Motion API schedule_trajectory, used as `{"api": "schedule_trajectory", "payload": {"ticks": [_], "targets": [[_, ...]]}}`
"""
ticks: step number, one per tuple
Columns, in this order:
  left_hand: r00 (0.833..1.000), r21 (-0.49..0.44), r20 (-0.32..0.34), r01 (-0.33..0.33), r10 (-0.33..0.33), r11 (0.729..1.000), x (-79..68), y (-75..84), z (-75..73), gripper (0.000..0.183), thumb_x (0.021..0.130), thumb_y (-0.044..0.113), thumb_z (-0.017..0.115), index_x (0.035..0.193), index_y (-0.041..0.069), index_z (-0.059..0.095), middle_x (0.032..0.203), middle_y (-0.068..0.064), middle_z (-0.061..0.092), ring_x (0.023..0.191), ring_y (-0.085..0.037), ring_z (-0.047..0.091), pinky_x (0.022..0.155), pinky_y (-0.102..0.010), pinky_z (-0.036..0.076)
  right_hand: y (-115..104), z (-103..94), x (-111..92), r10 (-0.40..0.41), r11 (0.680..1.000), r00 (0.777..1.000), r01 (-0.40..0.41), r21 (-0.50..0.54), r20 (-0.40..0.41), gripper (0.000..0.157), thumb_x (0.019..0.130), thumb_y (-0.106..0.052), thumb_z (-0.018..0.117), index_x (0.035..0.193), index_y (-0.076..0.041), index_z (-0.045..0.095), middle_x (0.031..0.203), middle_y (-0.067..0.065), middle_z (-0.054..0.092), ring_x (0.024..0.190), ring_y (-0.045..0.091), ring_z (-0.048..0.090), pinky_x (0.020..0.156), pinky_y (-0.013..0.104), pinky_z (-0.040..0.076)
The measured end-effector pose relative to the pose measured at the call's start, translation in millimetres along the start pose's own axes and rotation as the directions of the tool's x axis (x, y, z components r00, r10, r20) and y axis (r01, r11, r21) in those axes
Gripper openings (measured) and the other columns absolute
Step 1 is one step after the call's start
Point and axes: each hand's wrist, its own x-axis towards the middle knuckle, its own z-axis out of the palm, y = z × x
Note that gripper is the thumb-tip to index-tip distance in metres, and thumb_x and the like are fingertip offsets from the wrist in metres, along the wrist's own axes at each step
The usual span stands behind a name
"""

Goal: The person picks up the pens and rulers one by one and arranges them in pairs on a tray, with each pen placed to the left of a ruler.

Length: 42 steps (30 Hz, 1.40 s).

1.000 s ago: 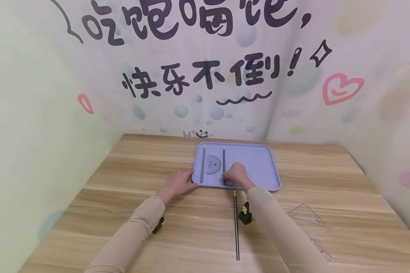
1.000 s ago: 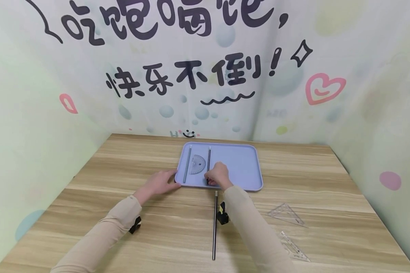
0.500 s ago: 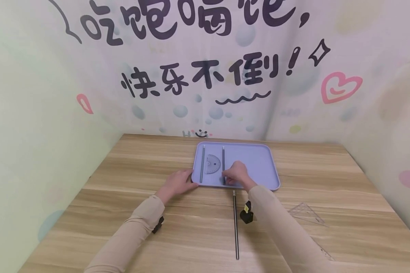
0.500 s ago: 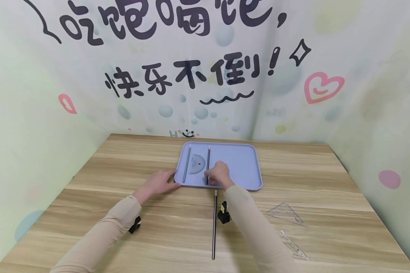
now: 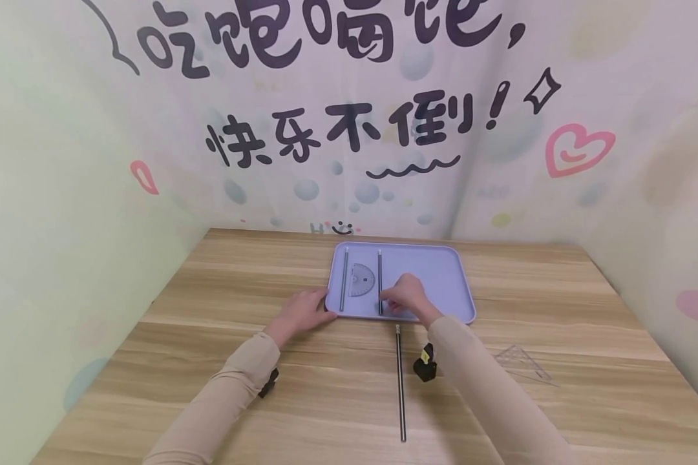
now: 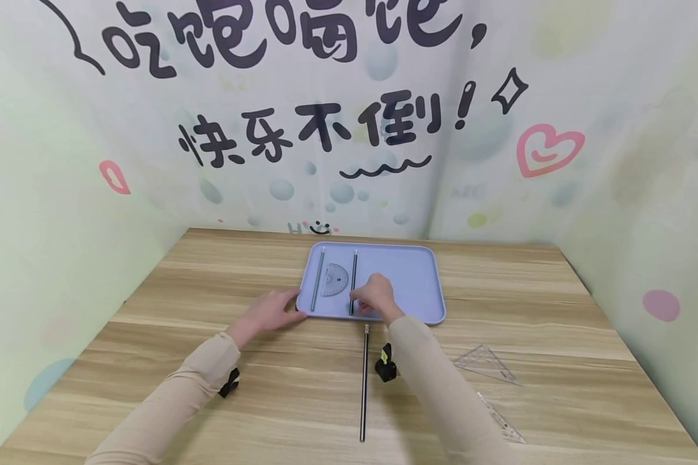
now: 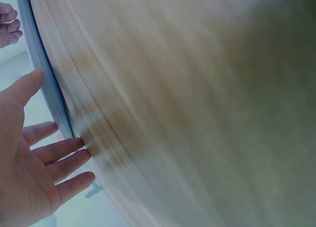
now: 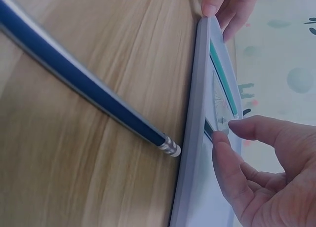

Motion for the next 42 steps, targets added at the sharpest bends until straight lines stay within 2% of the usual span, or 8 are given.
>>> {"api": "schedule_trajectory", "payload": {"ticks": [12,29,38,42], "targets": [[1.000,0.022,0.000,0.005,-0.005,1.000,-1.3,1.7,-1.8,0.060,0.081,0.039,0.065,0.127,0.004,0.050,0.118,-0.015,0.059,0.107,-0.031,0.055,0.093,-0.042,0.044,3,-5.2,-3,-0.022,0.999,1.000,0.022,-0.026,0.004,0.018,0.071,-0.009,0.071,0.072,0.007,0.064,0.061,0.012,0.064,0.047,0.015,0.060,0.050,0.026,0.054],[1.000,-0.002,0.008,0.005,-0.005,1.000,-1.0,2.0,-2.2,0.061,0.082,0.038,0.065,0.128,0.003,0.048,0.118,-0.016,0.059,0.108,-0.030,0.055,0.094,-0.042,0.043,9,-23.7,-23,-0.089,0.987,0.995,0.092,-0.130,0.034,0.019,0.073,-0.014,0.070,0.076,0.005,0.067,0.068,0.013,0.066,0.055,0.020,0.063,0.055,0.030,0.055],[1.000,-0.001,0.016,0.019,-0.019,1.000,-1.3,2.7,-2.4,0.059,0.081,0.038,0.065,0.128,0.005,0.049,0.117,-0.015,0.060,0.107,-0.029,0.055,0.094,-0.041,0.043,9,-29.5,-36,-0.161,0.960,0.985,0.172,-0.222,0.066,0.026,0.071,-0.019,0.071,0.084,0.002,0.064,0.072,0.010,0.063,0.061,0.023,0.063,0.054,0.029,0.053],[1.000,-0.001,0.011,0.015,-0.015,1.000,-1.3,2.6,-2.3,0.058,0.081,0.037,0.065,0.127,0.005,0.050,0.117,-0.014,0.060,0.107,-0.029,0.055,0.094,-0.041,0.043,9,-31.1,-43,-0.229,0.928,0.971,0.239,-0.284,0.069,0.031,0.069,-0.022,0.072,0.087,0.003,0.065,0.077,0.010,0.064,0.068,0.023,0.062,0.060,0.029,0.051]]}}
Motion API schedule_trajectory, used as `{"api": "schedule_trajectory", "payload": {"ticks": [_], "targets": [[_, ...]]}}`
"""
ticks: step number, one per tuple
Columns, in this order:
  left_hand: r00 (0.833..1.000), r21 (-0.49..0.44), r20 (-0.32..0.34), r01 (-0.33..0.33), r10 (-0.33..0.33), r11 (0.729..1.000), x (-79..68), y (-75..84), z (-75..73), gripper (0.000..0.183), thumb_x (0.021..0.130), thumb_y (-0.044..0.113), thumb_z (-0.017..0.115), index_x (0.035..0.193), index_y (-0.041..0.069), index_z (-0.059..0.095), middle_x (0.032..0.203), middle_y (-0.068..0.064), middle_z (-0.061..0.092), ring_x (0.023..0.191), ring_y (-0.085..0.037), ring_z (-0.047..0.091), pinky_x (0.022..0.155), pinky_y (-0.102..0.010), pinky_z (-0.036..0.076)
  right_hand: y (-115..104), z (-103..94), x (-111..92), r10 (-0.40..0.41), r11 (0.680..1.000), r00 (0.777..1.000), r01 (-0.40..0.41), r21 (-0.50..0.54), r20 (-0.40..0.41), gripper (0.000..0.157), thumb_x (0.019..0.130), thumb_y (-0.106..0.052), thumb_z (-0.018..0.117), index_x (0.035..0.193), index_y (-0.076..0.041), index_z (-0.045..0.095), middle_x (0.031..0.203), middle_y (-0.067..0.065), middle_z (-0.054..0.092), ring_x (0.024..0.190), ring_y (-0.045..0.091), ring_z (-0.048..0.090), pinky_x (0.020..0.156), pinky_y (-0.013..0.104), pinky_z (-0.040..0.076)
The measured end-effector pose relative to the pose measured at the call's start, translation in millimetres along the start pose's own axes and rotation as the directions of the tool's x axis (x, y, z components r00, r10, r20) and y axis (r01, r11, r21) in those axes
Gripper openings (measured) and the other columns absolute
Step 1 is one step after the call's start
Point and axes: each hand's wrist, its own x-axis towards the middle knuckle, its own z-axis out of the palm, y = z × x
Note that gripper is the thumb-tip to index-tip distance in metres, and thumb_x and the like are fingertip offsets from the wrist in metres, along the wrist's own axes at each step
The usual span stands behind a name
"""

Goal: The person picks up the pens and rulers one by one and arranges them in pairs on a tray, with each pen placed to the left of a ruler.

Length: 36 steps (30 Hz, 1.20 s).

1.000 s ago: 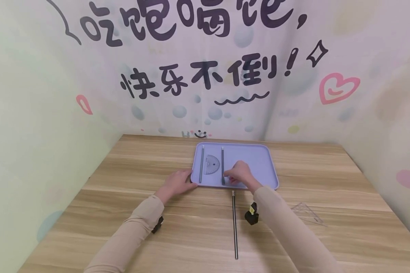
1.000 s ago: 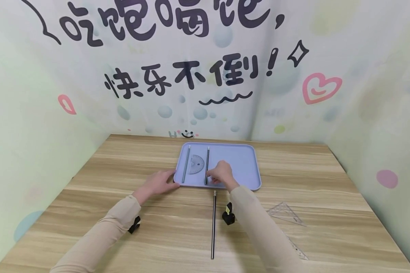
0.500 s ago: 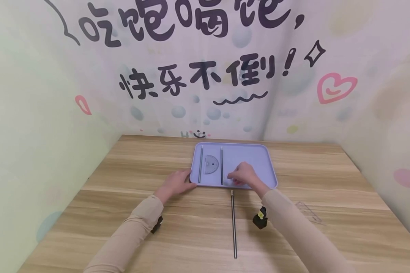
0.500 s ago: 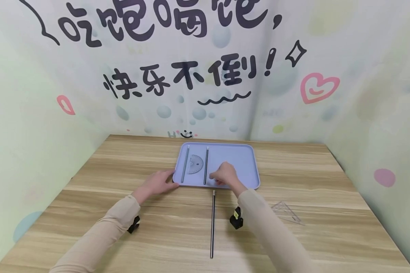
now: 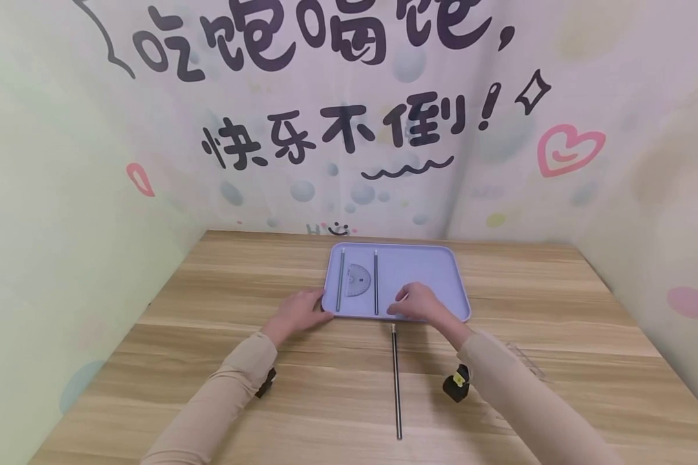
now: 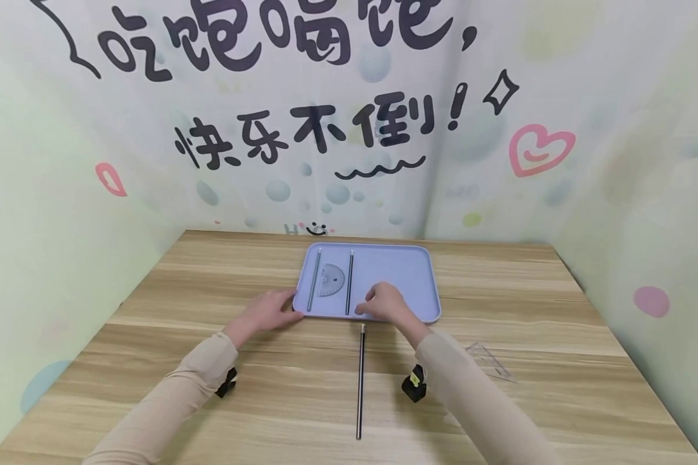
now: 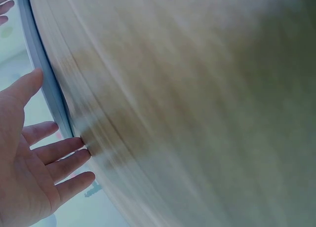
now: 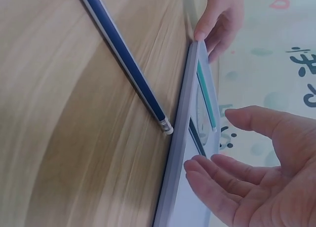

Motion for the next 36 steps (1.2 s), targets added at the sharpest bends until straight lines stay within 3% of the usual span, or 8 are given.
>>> {"api": "schedule_trajectory", "payload": {"ticks": [5,18,27,30,36], "targets": [[1.000,0.002,-0.015,-0.010,0.010,1.000,-0.5,-1.1,0.4,0.057,0.080,0.036,0.067,0.126,0.005,0.051,0.116,-0.014,0.060,0.106,-0.029,0.056,0.093,-0.041,0.044,-1,-0.3,-7,-0.075,0.996,0.997,0.075,-0.052,0.004,0.041,0.069,-0.024,0.072,0.097,0.006,0.064,0.086,0.014,0.066,0.080,0.023,0.060,0.070,0.034,0.051],[1.000,0.018,-0.014,-0.017,0.017,1.000,-0.5,-1.9,0.7,0.060,0.081,0.038,0.066,0.127,0.004,0.050,0.119,-0.015,0.058,0.109,-0.030,0.054,0.095,-0.041,0.043,-5,-2.2,-25,-0.149,0.988,0.988,0.151,-0.040,0.050,0.063,0.074,-0.033,0.070,0.120,0.007,0.052,0.109,0.024,0.059,0.098,0.035,0.057,0.079,0.042,0.050],[0.998,0.017,-0.033,-0.049,0.050,0.999,-0.5,-4.4,2.4,0.058,0.081,0.036,0.066,0.125,0.001,0.051,0.116,-0.018,0.059,0.106,-0.033,0.055,0.092,-0.043,0.044,4,3.4,-39,-0.243,0.959,0.970,0.238,-0.156,-0.015,0.081,0.079,-0.052,0.060,0.135,0.002,0.038,0.131,0.021,0.047,0.120,0.035,0.045,0.098,0.046,0.038],[0.996,0.024,-0.044,-0.078,0.079,0.997,1.7,-10.1,6.6,0.062,0.081,0.043,0.063,0.125,0.002,0.050,0.116,-0.019,0.059,0.106,-0.034,0.055,0.091,-0.044,0.044,8,4.9,-42,-0.263,0.951,0.964,0.253,-0.180,-0.033,0.085,0.080,-0.055,0.057,0.139,-0.001,0.031,0.136,0.021,0.041,0.123,0.036,0.041,0.101,0.046,0.036],[0.999,0.017,-0.013,-0.037,0.037,0.999,-1.2,-2.6,0.2,0.060,0.082,0.038,0.064,0.127,0.002,0.049,0.120,-0.018,0.057,0.110,-0.034,0.053,0.094,-0.044,0.042,11,5.5,-50,-0.287,0.939,0.957,0.269,-0.216,-0.053,0.085,0.081,-0.056,0.055,0.142,-0.005,0.026,0.139,0.026,0.034,0.126,0.041,0.033,0.101,0.054,0.031]]}}
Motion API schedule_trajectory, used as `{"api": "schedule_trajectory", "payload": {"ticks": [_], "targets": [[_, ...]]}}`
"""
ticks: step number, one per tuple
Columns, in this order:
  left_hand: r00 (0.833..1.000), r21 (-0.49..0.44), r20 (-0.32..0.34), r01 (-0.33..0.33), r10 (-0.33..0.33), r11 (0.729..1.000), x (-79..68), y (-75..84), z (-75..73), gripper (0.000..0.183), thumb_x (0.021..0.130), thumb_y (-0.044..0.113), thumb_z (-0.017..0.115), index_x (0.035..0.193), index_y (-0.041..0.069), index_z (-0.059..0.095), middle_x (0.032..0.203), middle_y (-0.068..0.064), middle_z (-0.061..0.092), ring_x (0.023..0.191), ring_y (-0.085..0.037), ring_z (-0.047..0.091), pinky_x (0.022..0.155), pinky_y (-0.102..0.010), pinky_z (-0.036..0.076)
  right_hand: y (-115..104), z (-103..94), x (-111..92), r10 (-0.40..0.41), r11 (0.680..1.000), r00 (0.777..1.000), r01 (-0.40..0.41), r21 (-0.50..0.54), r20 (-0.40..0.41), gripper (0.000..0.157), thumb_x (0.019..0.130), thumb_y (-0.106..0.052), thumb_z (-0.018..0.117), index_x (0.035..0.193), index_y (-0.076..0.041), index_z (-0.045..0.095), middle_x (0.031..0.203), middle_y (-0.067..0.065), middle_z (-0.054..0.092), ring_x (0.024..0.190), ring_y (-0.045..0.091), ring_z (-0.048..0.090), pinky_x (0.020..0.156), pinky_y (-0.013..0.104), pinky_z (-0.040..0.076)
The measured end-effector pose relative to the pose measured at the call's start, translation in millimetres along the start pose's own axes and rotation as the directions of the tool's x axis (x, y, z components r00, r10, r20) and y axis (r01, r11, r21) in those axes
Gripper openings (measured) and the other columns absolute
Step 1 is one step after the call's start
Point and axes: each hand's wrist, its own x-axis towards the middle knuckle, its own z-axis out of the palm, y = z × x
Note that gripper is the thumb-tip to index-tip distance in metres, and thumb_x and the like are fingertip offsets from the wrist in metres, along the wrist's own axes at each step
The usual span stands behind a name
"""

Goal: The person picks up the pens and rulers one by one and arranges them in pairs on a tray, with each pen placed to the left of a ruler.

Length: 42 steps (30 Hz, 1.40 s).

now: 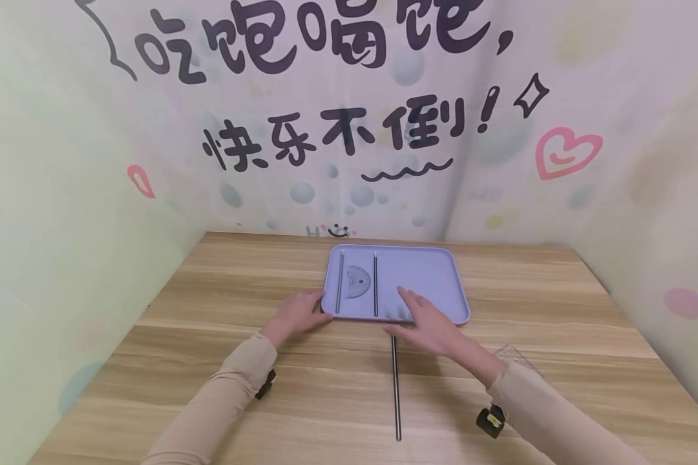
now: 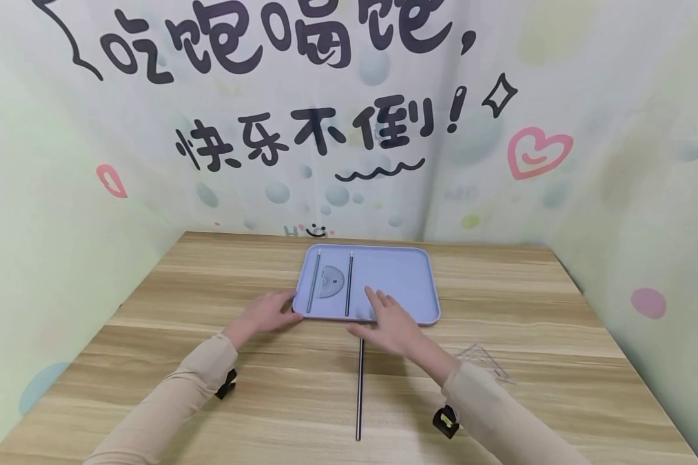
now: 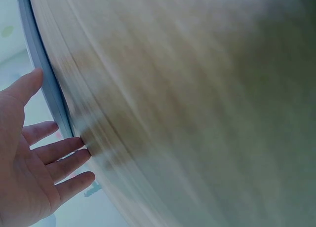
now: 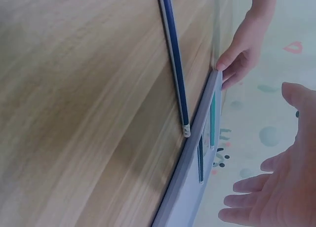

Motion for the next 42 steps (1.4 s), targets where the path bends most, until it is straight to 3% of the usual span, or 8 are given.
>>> {"api": "schedule_trajectory", "payload": {"ticks": [9,21,42], "targets": [[1.000,0.019,0.006,0.020,-0.020,1.000,0.2,2.8,0.0,0.062,0.081,0.038,0.065,0.129,0.003,0.048,0.121,-0.017,0.057,0.110,-0.032,0.053,0.094,-0.043,0.042,2,1.7,-12,-0.043,0.995,0.999,0.043,-0.090,-0.004,0.082,0.082,-0.051,0.055,0.142,-0.004,0.025,0.142,0.026,0.028,0.127,0.047,0.027,0.105,0.055,0.024],[0.999,0.001,0.008,0.035,-0.035,0.999,-0.1,3.4,0.2,0.061,0.081,0.038,0.065,0.129,0.004,0.048,0.120,-0.016,0.058,0.110,-0.031,0.054,0.094,-0.042,0.043,13,2.4,-26,-0.100,0.972,0.995,0.092,-0.218,-0.022,0.083,0.082,-0.052,0.055,0.142,-0.004,0.026,0.142,0.027,0.026,0.129,0.047,0.023,0.101,0.061,0.023],[1.000,-0.002,0.001,0.029,-0.029,1.000,-0.1,2.6,1.0,0.061,0.081,0.038,0.065,0.128,0.003,0.048,0.117,-0.016,0.059,0.106,-0.030,0.056,0.093,-0.041,0.044,35,-1.2,-51,-0.090,0.963,0.996,0.083,-0.258,-0.015,0.086,0.081,-0.056,0.054,0.142,-0.002,0.026,0.144,0.025,0.022,0.130,0.045,0.021,0.103,0.059,0.022]]}}
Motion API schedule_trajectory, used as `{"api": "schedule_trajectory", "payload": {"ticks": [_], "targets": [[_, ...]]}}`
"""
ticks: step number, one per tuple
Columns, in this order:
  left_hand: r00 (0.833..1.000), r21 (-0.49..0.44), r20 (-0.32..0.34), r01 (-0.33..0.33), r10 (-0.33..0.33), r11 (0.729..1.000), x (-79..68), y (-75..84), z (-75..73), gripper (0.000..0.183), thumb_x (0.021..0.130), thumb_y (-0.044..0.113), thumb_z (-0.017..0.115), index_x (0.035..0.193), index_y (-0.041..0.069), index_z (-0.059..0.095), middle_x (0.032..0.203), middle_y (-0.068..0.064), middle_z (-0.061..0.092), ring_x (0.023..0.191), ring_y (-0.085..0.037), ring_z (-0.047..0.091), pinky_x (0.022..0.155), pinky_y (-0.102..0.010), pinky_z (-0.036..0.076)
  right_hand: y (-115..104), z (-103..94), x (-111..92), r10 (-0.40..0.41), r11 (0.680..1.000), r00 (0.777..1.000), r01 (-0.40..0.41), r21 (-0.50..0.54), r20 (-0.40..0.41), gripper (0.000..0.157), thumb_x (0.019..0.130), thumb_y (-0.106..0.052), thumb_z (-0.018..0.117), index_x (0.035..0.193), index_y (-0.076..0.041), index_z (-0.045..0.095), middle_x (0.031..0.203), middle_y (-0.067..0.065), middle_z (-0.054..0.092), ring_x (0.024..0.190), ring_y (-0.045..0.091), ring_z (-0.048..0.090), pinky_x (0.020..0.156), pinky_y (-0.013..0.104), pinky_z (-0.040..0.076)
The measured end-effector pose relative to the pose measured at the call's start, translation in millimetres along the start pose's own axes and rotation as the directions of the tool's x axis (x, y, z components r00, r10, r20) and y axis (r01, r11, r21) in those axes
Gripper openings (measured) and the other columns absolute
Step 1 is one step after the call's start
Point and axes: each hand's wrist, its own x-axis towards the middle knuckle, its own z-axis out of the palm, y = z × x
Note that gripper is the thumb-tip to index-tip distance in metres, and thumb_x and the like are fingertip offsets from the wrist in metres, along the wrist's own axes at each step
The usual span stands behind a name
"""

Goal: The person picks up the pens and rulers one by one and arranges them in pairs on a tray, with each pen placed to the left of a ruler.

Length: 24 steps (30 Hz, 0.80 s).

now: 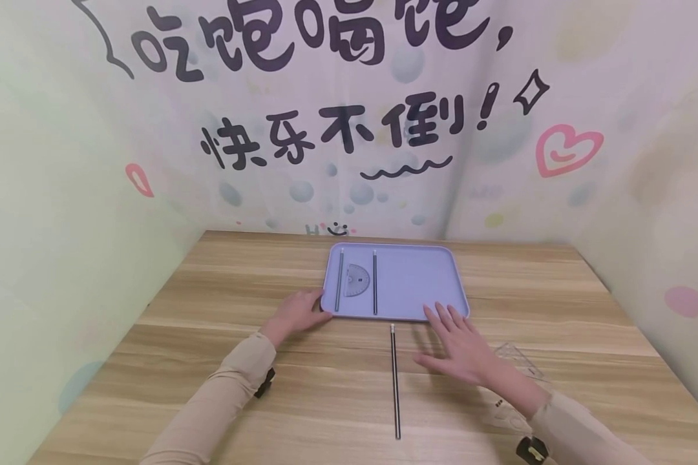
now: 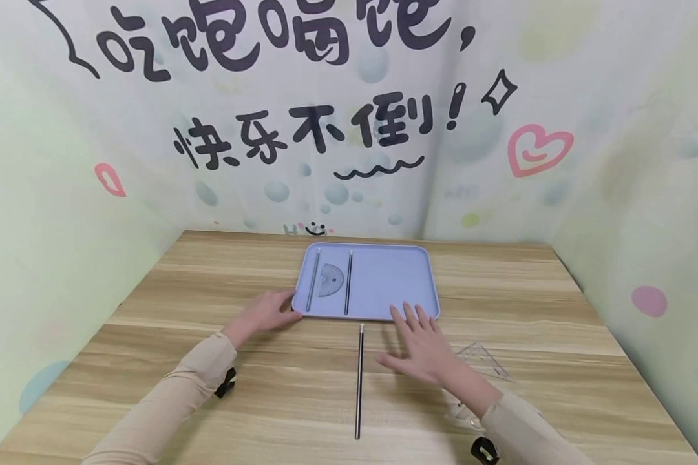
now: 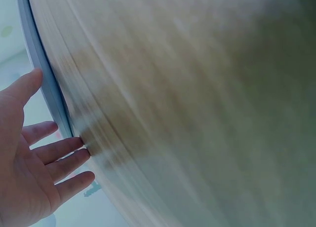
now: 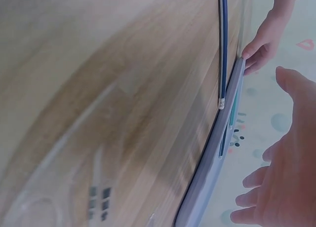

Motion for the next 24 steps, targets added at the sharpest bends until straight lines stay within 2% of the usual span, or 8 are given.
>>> {"api": "schedule_trajectory", "payload": {"ticks": [11,24], "targets": [[1.000,-0.005,0.000,-0.002,0.002,1.000,-0.8,0.1,-1.3,0.060,0.081,0.038,0.065,0.128,0.003,0.049,0.117,-0.016,0.059,0.107,-0.030,0.055,0.093,-0.042,0.043,10,1.5,-16,0.036,0.998,0.999,-0.037,0.046,0.023,0.085,0.082,-0.055,0.055,0.142,-0.003,0.024,0.144,0.025,0.022,0.131,0.045,0.019,0.104,0.060,0.019],[1.000,0.001,0.000,0.001,-0.001,1.000,-1.1,0.7,-1.8,0.060,0.082,0.037,0.065,0.128,0.003,0.048,0.120,-0.016,0.058,0.109,-0.031,0.054,0.094,-0.042,0.043,20,2.2,-36,0.036,0.998,0.999,-0.037,0.055,0.011,0.085,0.081,-0.053,0.057,0.140,0.001,0.028,0.142,0.027,0.026,0.128,0.047,0.024,0.101,0.061,0.024]]}}
